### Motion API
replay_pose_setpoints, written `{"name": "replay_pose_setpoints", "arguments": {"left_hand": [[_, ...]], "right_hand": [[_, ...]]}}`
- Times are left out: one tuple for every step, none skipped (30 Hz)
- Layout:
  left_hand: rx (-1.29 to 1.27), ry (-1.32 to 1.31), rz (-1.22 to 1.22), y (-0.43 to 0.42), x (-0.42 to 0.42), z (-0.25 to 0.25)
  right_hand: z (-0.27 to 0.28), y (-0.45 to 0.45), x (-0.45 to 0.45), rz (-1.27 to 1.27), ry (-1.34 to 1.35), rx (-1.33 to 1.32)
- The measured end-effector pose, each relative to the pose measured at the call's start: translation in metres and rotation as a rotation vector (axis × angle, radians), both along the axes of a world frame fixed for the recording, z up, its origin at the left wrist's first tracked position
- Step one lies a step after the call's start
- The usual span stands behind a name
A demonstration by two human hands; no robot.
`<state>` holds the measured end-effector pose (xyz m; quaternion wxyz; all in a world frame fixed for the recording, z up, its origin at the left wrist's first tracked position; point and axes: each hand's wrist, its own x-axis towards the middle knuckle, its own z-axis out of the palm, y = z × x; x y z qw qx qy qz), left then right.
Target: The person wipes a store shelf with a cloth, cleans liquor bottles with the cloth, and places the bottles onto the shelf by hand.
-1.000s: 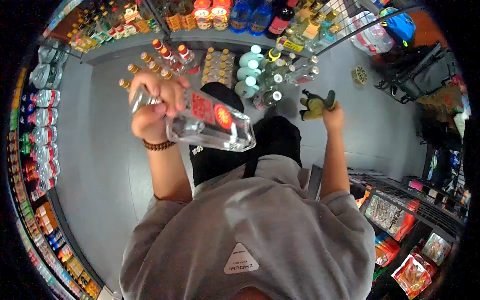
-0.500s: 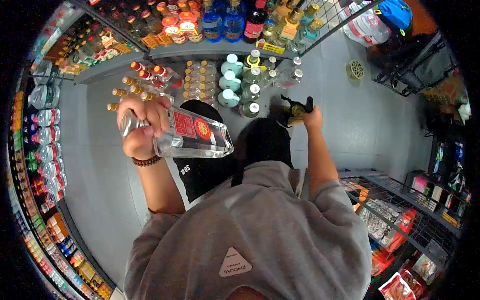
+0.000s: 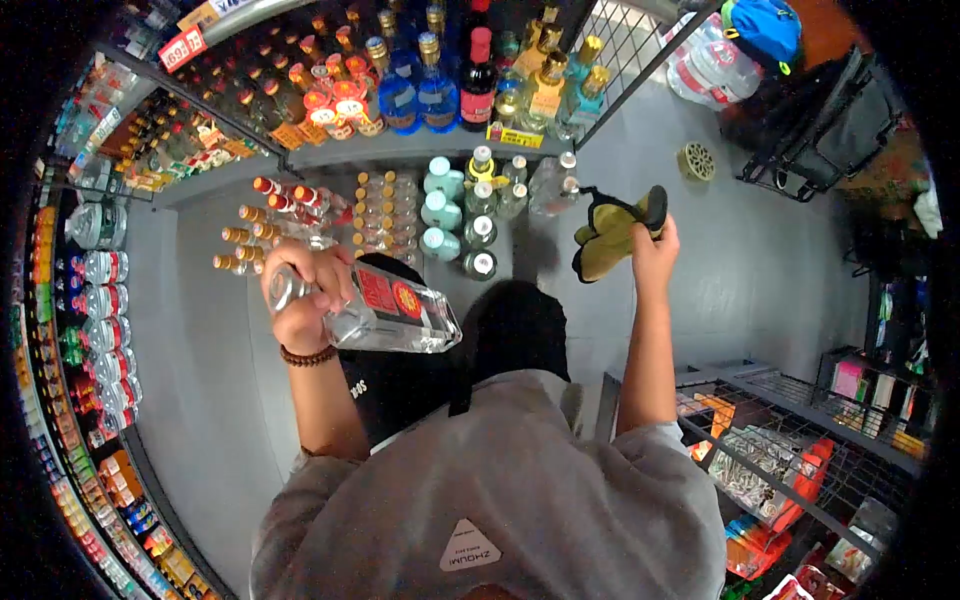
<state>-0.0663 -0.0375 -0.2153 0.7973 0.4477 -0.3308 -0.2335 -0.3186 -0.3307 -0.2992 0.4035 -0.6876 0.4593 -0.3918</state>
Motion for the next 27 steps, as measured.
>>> {"name": "replay_pose_setpoints", "arguments": {"left_hand": [[-0.019, 0.003, -0.033, 0.0, -0.001, -0.001], [-0.032, 0.017, -0.02, 0.0, -0.004, -0.002], [-0.036, 0.007, -0.029, 0.001, -0.004, -0.002], [-0.04, 0.0, -0.036, 0.002, -0.004, -0.002], [-0.02, 0.027, -0.025, 0.004, -0.005, -0.001], [-0.036, 0.051, -0.048, 0.006, -0.004, -0.001], [-0.047, 0.062, -0.031, 0.008, -0.004, -0.002], [-0.055, 0.076, -0.012, 0.01, -0.005, -0.003], [-0.061, 0.079, -0.011, 0.011, -0.005, -0.002], [-0.075, 0.075, -0.015, 0.012, -0.005, -0.002], [-0.081, 0.076, -0.02, 0.015, -0.006, -0.003], [-0.071, 0.09, -0.019, 0.018, -0.007, -0.004], [-0.064, 0.074, -0.012, 0.02, -0.007, -0.004], [-0.061, 0.055, -0.005, 0.022, -0.006, -0.006], [-0.089, 0.045, -0.006, 0.024, -0.006, -0.009], [-0.081, 0.057, 0.002, 0.027, -0.007, -0.011], [-0.065, 0.052, -0.01, 0.03, -0.006, -0.012], [-0.046, 0.048, -0.022, 0.034, -0.006, -0.012], [-0.04, 0.067, -0.02, 0.036, -0.007, -0.011], [-0.031, 0.079, -0.006, 0.039, -0.007, -0.011], [-0.035, 0.091, 0.006, 0.042, -0.008, -0.012], [-0.04, 0.103, 0.019, 0.044, -0.009, -0.013], [-0.051, 0.111, 0.035, 0.046, -0.011, -0.015], [-0.045, 0.118, 0.047, 0.05, -0.012, -0.017], [-0.037, 0.1, 0.041, 0.053, -0.011, -0.018], [-0.032, 0.08, 0.03, 0.054, -0.01, -0.019], [-0.03, 0.086, 0.03, 0.055, -0.01, -0.021]], "right_hand": [[0.016, 0.0, 0.005, 0.028, -0.106, 0.015], [0.028, -0.002, 0.008, 0.057, -0.216, 0.024], [0.037, -0.005, 0.008, 0.071, -0.247, 0.048], [0.045, -0.007, 0.01, 0.071, -0.26, 0.023], [0.053, -0.007, 0.012, 0.074, -0.315, 0.034], [0.06, -0.007, 0.014, 0.079, -0.367, 0.048], [0.066, -0.005, 0.016, 0.082, -0.426, 0.09], [0.071, -0.004, 0.02, 0.085, -0.428, 0.078], [0.075, 0.0, 0.023, 0.09, -0.45, 0.047], [0.076, 0.004, 0.022, 0.093, -0.468, 0.022], [0.077, 0.007, 0.021, 0.092, -0.458, 0.029], [0.075, 0.008, 0.02, 0.083, -0.399, 0.042], [0.073, 0.009, 0.018, 0.076, -0.337, 0.057], [0.069, 0.01, 0.018, 0.077, -0.326, 0.066], [0.066, 0.011, 0.019, 0.047, -0.212, -0.104], [0.062, 0.011, 0.019, 0.022, -0.098, -0.275], [0.051, 0.005, 0.014, 0.035, 0.005, -0.283], [0.045, 0.004, 0.011, 0.046, 0.014, -0.273], [0.043, 0.007, 0.011, 0.093, 0.007, -0.154], [0.04, 0.009, 0.014, 0.141, 0.001, -0.034], [0.039, 0.014, 0.015, 0.156, 0.013, -0.023], [0.043, 0.021, 0.019, 0.175, -0.037, 0.068], [0.044, 0.027, 0.021, 0.191, -0.088, 0.16], [0.04, 0.027, 0.021, 0.201, -0.08, 0.168], [0.035, 0.024, 0.021, 0.2, -0.105, 0.175], [0.031, 0.021, 0.02, 0.194, -0.133, 0.179], [0.026, 0.019, 0.019, 0.194, -0.132, 0.179]]}}
